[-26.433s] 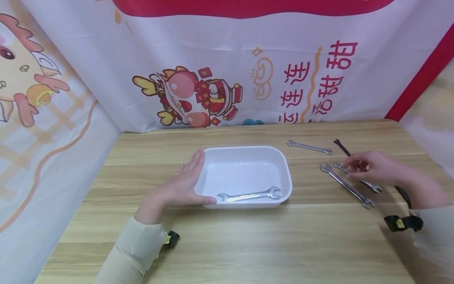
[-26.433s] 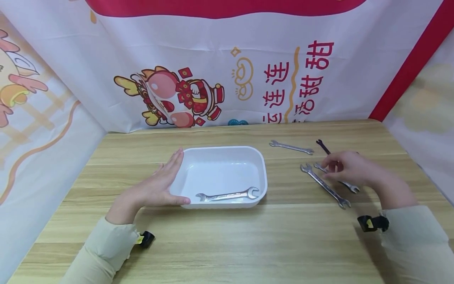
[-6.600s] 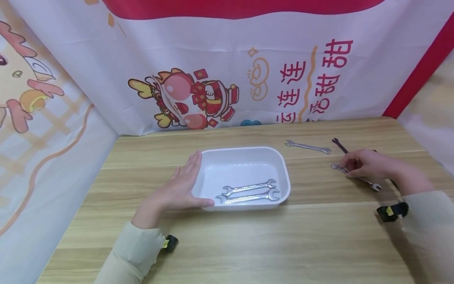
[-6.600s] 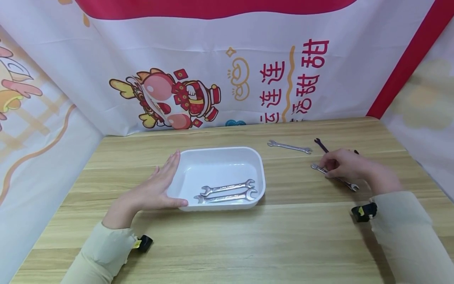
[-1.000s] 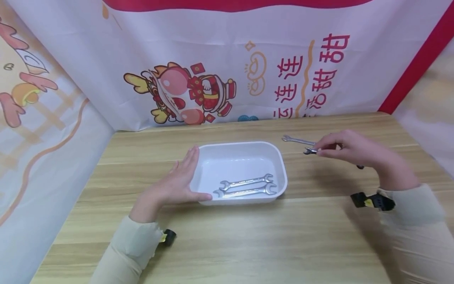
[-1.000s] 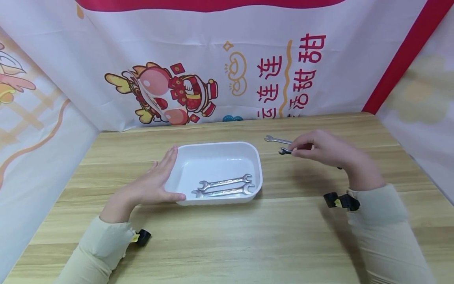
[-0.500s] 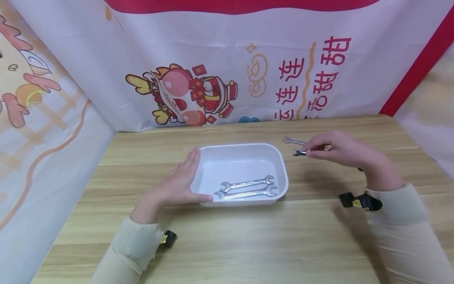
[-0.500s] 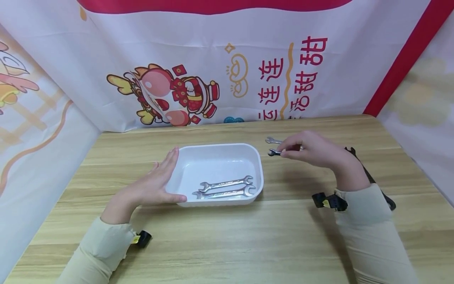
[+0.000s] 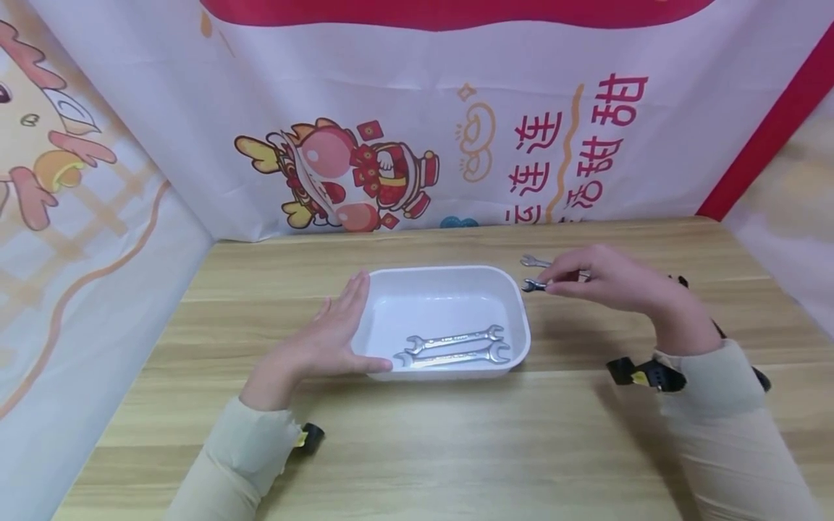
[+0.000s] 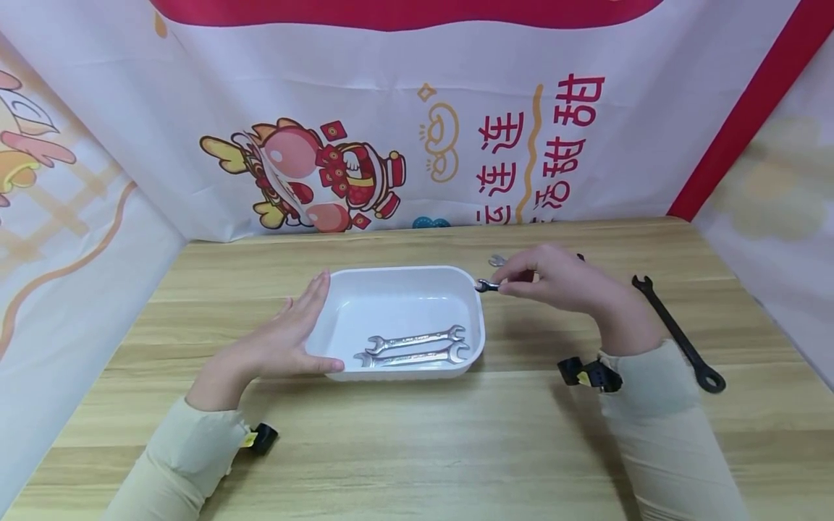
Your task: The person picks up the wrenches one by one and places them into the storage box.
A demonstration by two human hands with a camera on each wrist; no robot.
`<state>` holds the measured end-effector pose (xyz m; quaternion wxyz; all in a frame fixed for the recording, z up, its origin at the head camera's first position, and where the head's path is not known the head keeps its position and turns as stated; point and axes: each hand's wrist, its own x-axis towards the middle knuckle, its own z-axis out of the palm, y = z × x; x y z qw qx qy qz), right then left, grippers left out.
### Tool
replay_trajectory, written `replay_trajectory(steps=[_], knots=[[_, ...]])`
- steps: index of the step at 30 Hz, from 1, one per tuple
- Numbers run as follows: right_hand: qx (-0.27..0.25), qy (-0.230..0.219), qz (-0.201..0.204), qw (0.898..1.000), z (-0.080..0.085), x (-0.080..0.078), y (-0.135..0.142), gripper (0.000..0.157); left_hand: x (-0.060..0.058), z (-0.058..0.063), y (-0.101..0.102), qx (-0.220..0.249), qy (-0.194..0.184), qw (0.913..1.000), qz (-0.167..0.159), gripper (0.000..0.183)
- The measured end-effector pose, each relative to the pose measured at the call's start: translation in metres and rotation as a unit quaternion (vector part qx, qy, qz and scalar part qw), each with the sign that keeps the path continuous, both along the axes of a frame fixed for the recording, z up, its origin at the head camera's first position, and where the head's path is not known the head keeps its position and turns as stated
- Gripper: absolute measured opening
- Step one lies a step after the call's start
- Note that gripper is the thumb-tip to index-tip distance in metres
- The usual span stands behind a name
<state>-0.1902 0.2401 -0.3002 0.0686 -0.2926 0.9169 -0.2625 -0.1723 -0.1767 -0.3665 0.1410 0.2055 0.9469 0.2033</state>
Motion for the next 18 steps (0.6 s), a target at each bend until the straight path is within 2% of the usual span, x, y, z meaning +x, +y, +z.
replay_trajectory(steps=[18], knots=[[-0.007, -0.012, 0.043, 0.999, -0.008, -0.005, -0.039, 0.017, 0.000, -0.001, 0.000, 0.005, -0.001, 1.0000, -0.001, 0.138]])
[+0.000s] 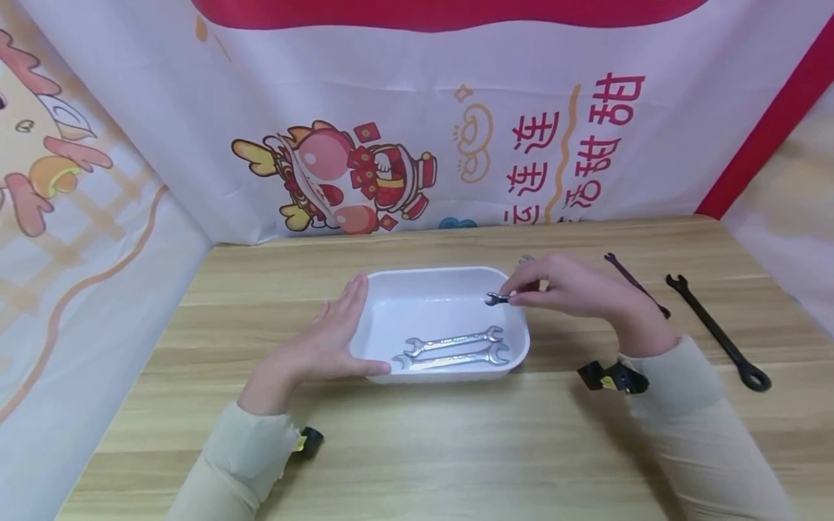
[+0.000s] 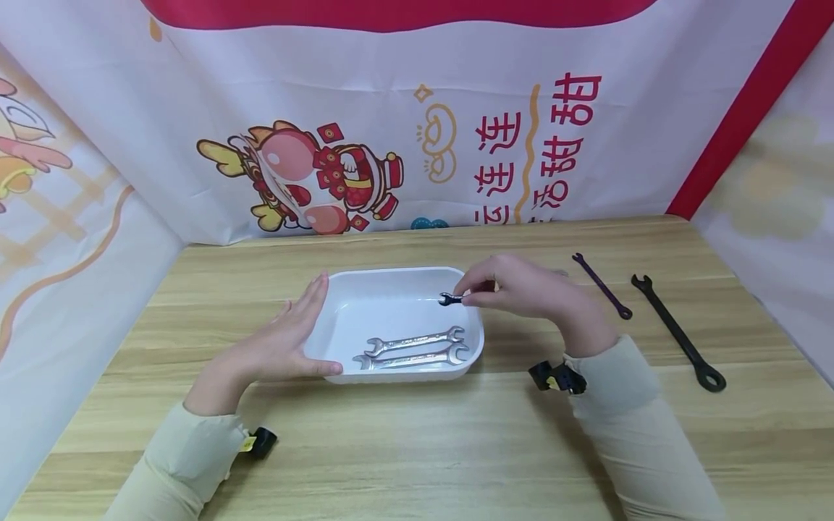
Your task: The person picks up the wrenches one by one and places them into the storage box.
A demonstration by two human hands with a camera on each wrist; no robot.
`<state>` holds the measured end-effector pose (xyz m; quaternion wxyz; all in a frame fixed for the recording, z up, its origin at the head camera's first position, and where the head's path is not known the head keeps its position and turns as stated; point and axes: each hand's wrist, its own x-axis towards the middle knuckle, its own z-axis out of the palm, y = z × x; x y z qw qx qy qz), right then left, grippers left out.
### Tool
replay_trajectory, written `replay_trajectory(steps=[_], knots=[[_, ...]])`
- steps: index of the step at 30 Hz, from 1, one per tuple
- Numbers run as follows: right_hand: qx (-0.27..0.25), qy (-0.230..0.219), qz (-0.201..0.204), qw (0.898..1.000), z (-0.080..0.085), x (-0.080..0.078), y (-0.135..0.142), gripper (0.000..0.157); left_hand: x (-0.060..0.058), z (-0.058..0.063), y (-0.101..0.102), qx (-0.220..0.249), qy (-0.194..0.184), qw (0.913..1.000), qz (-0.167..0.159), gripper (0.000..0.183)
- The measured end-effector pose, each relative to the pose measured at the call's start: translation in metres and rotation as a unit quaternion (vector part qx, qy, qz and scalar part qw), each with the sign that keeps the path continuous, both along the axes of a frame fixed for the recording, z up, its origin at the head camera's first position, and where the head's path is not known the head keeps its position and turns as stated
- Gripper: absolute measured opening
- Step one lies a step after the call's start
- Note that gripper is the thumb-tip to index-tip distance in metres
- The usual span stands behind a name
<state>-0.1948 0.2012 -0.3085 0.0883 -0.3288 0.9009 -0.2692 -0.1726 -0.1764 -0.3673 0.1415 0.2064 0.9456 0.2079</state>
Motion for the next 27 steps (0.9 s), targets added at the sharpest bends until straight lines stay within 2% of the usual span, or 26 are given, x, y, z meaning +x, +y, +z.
replay_trajectory(steps=[13, 20, 27], knots=[[-0.032, -0.020, 0.064, 0.997, -0.009, -0.005, -0.032, 0.018, 0.002, 0.000, 0.001, -0.004, 0.000, 1.0000, -0.001, 0.137], [-0.034, -0.043, 0.073, 0.996, -0.012, -0.006, -0.042, 0.020, 0.002, -0.001, 0.001, -0.003, 0.000, 1.0000, -0.001, 0.137], [-0.044, -0.038, 0.088, 0.994, -0.018, -0.010, -0.053, 0.019, 0.001, -0.001, 0.001, 0.000, -0.001, 1.0000, 0.002, 0.137]])
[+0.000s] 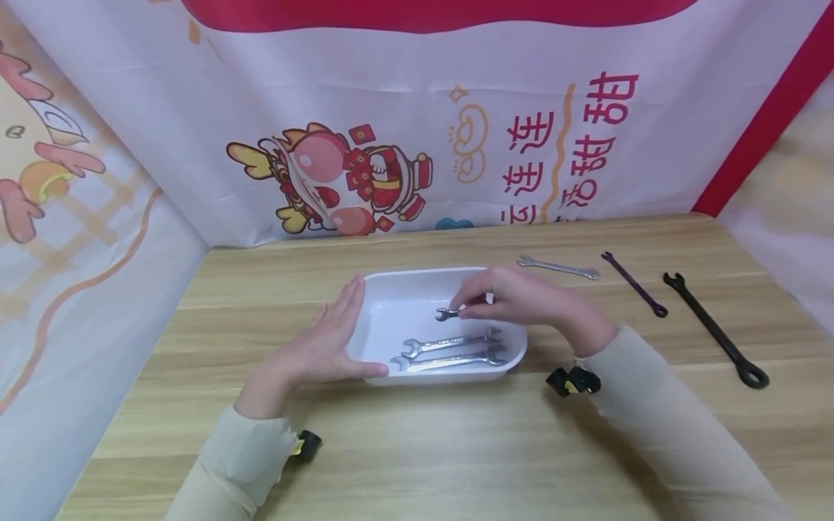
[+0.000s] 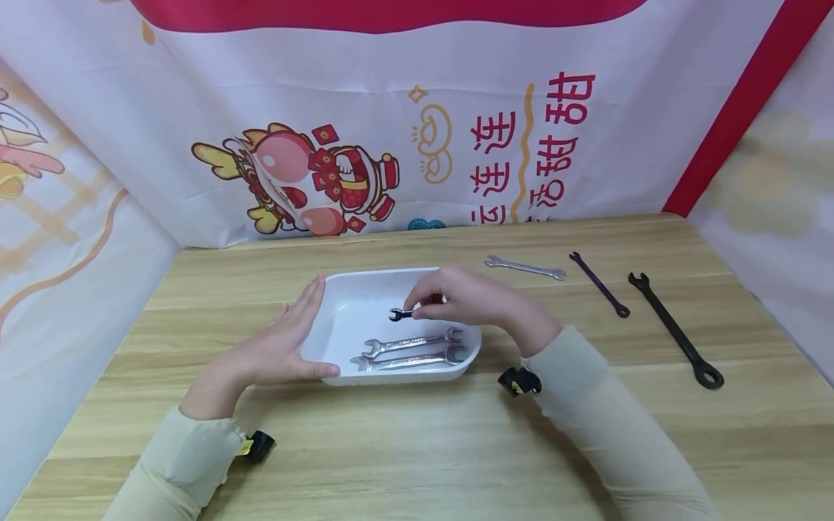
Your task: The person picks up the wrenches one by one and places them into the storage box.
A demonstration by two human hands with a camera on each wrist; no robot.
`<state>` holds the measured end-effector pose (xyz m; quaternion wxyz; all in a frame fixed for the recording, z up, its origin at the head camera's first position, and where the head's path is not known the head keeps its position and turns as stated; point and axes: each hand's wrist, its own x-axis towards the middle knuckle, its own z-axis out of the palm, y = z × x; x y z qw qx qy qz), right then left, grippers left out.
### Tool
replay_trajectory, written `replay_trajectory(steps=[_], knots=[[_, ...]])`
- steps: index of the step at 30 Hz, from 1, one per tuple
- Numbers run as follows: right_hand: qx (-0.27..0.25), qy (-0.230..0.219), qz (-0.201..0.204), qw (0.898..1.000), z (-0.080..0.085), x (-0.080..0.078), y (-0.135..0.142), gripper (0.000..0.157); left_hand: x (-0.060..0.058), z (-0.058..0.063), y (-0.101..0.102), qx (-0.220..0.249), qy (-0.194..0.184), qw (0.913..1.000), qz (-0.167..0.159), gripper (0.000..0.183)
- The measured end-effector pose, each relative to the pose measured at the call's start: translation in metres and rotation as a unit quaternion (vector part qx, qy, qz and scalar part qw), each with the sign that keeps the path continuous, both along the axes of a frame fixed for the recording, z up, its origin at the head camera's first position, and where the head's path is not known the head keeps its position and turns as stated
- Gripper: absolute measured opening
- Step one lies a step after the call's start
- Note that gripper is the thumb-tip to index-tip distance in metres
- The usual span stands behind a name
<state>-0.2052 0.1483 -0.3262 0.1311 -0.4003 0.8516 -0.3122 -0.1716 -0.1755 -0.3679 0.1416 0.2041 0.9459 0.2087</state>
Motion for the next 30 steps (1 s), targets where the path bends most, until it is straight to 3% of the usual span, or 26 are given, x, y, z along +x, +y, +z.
replay_trajectory(steps=[8, 17, 30], knots=[[-0.011, -0.006, 0.021, 1.000, -0.009, -0.004, -0.014, 0.020, 0.001, 0.000, -0.001, 0.004, -0.001, 1.0000, 0.000, 0.136], [-0.018, 0.030, 0.041, 0.999, -0.028, -0.012, -0.021, 0.018, 0.000, 0.001, 0.001, 0.001, 0.003, 1.0000, -0.004, 0.136], [0.024, -0.009, 0.015, 1.000, -0.042, -0.022, -0.029, 0.018, 0.000, 0.001, 0.001, -0.002, -0.002, 1.0000, -0.005, 0.136]])
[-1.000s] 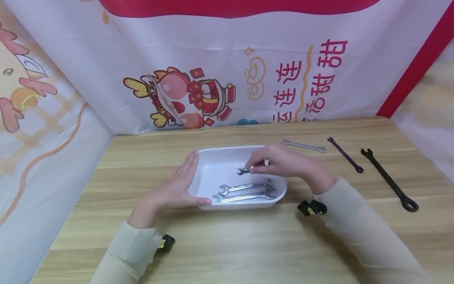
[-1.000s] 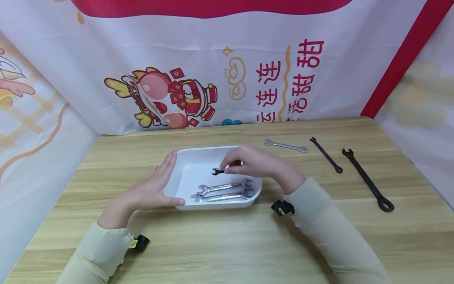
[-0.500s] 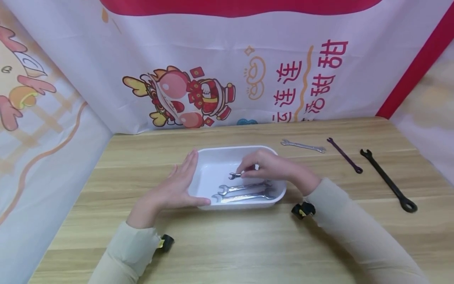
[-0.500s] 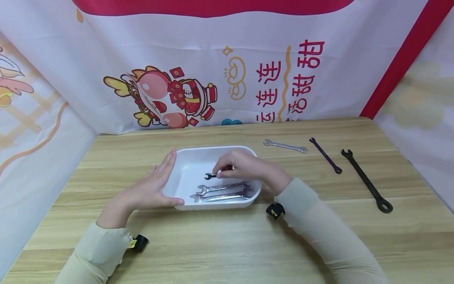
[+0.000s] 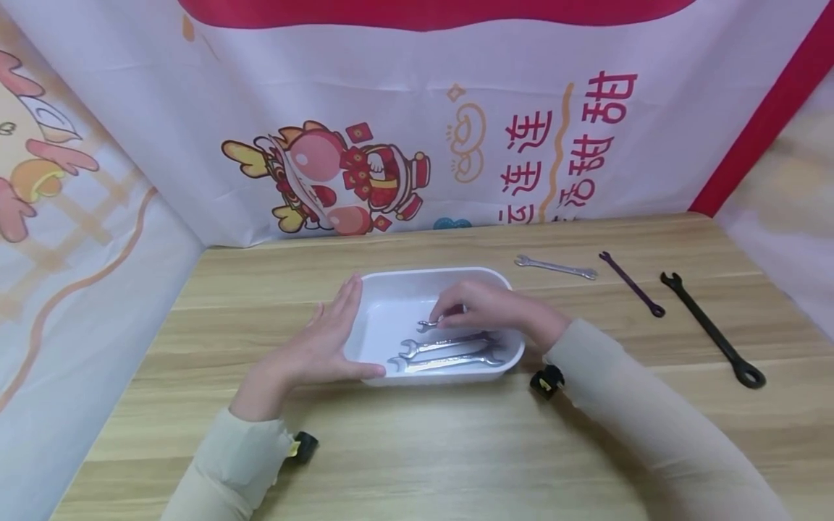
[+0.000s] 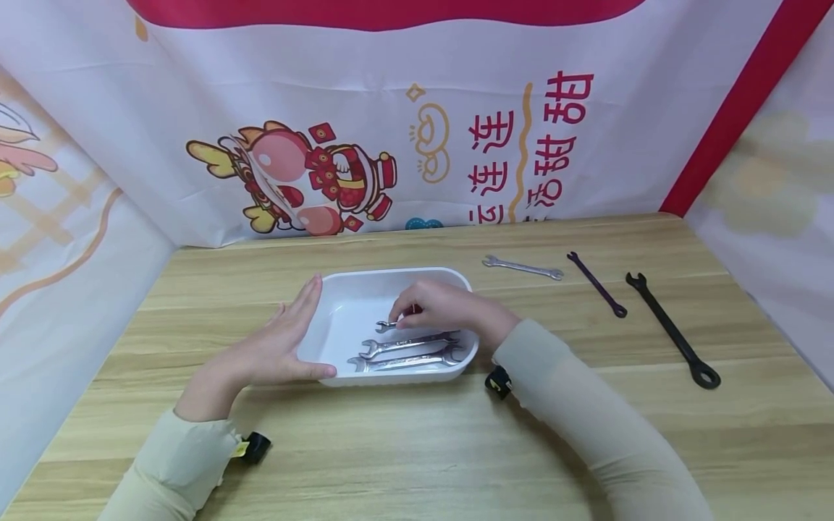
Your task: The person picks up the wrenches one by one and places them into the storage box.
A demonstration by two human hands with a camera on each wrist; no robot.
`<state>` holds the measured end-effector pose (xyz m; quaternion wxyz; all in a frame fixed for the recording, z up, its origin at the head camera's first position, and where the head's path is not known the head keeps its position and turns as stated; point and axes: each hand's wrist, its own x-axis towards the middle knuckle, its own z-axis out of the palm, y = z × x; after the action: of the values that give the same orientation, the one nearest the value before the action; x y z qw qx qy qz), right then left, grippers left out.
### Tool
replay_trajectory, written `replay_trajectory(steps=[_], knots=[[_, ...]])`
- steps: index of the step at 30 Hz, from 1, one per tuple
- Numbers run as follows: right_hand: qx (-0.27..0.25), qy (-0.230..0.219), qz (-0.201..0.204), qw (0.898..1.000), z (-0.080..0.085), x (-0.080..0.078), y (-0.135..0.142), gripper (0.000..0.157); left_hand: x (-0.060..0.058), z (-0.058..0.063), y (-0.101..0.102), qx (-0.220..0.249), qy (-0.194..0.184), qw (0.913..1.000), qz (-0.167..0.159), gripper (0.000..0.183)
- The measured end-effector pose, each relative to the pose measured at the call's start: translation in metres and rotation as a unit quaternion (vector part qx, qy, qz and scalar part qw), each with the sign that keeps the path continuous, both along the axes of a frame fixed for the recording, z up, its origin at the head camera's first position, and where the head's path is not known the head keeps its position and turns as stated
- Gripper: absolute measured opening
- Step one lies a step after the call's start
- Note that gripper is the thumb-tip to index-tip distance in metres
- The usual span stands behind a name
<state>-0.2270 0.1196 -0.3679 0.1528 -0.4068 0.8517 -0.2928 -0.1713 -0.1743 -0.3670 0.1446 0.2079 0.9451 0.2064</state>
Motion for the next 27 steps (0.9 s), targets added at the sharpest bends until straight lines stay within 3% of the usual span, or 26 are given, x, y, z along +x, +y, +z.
replay_trajectory(steps=[14, 27], knots=[[0.043, -0.043, -0.028, 0.998, -0.0011, -0.0024, -0.0021, 0.018, 0.0005, -0.0010, -0.0013, 0.003, 0.005, 1.0000, -0.004, 0.136], [0.059, -0.028, -0.019, 0.998, -0.0047, -0.0056, -0.0029, 0.016, 0.0004, -0.0006, -0.0017, 0.006, 0.005, 1.0000, -0.003, 0.135]])
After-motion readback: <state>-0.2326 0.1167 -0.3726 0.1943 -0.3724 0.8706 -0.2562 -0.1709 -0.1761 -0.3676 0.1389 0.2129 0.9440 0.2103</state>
